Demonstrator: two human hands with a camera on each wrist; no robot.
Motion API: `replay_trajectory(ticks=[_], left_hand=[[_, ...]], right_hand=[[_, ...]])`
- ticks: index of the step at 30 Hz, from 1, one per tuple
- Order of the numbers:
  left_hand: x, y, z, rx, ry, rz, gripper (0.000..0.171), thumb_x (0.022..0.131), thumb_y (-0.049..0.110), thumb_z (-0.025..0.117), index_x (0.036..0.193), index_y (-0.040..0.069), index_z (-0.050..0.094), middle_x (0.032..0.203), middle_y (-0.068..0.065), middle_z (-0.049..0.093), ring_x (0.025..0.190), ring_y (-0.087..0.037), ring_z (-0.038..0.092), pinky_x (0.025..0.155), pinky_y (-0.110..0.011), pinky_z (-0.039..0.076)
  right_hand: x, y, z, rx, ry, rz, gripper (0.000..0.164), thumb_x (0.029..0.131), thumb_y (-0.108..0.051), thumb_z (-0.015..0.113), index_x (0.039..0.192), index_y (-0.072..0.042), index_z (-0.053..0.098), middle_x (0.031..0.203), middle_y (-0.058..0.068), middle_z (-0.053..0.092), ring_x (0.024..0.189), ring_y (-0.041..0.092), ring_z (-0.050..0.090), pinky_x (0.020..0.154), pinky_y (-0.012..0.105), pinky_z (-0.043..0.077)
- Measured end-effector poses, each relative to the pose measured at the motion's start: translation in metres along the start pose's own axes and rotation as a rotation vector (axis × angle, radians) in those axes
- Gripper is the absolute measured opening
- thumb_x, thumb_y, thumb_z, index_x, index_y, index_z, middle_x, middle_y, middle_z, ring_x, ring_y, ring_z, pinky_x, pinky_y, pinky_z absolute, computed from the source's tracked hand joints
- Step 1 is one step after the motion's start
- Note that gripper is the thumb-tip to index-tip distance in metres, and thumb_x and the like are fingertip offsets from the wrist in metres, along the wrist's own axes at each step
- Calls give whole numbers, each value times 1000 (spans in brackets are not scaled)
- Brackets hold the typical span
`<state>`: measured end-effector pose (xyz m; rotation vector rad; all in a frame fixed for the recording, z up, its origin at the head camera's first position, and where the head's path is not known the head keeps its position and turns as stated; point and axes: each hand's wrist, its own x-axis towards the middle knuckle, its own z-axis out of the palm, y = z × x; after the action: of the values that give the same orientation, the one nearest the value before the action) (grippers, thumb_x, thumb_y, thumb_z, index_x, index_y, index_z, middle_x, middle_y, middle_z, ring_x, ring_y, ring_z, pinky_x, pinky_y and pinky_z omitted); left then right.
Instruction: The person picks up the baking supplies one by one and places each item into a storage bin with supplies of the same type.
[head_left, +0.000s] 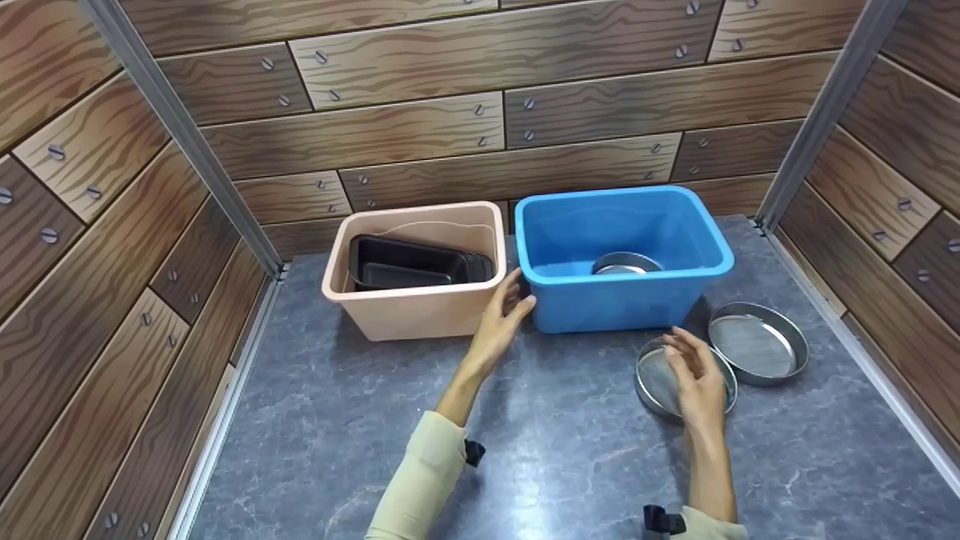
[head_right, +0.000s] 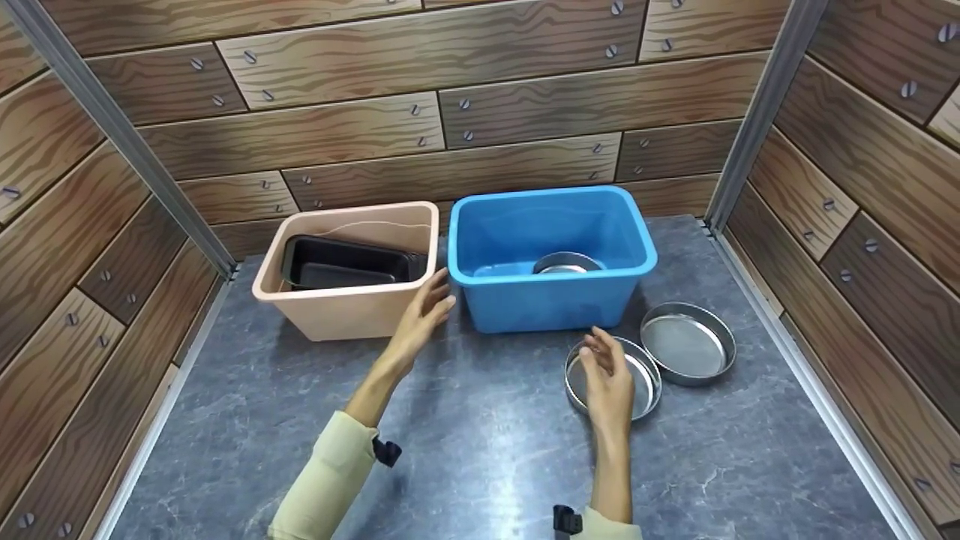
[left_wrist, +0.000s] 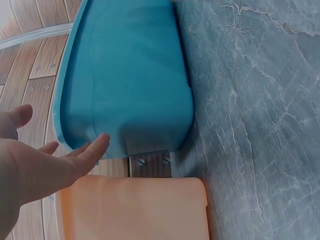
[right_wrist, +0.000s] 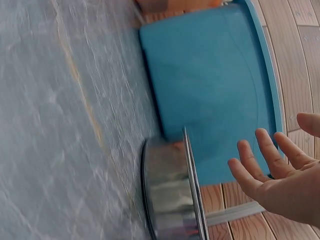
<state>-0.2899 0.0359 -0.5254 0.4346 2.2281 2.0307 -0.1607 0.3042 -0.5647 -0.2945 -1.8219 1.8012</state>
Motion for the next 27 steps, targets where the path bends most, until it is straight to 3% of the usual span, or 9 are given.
replay_trajectory(ticks=[5,13,18,20,25,27], left_hand=[[6,0,1,4,6,20,63,105,27,63,162,18,37,162,-23,38,147,-41,41,116,-52,40],[15,0,4,8,3,9,66,105,28,63,164,18,34,165,-22,33,152,-41,33,123,-51,32],[21,1,6,9,24,22,66,104,28,65,162,18,37,165,-17,37,153,-37,34,124,-49,29],[24,2,6,5,29,32,66,104,27,66,162,16,37,164,-17,38,152,-36,35,124,-47,30],[32,6,9,2,28,33,66,103,23,66,162,13,38,162,-19,41,151,-33,37,123,-41,32],[35,6,11,12,27,14,66,103,25,66,162,15,38,163,-18,39,152,-31,36,123,-40,32]], right_hand=[[-1,0,-14,-49,44,24,39,102,-2,61,141,3,59,118,-7,72,103,6,64,90,14,48],[-2,5,-31,-56,104,68,45,100,0,64,145,2,57,118,-19,66,113,4,60,96,14,45],[-4,9,-41,-98,146,90,49,97,0,68,145,-1,57,132,-5,63,118,1,56,107,19,43],[-6,12,-45,-105,166,90,50,96,1,69,145,0,56,134,-2,61,119,2,55,106,17,43],[-10,22,-55,-118,232,97,51,93,4,71,143,1,58,122,-14,62,113,0,54,94,11,43],[-13,25,-57,-112,259,103,50,93,5,70,141,-1,60,121,-13,64,112,2,55,91,12,44]])
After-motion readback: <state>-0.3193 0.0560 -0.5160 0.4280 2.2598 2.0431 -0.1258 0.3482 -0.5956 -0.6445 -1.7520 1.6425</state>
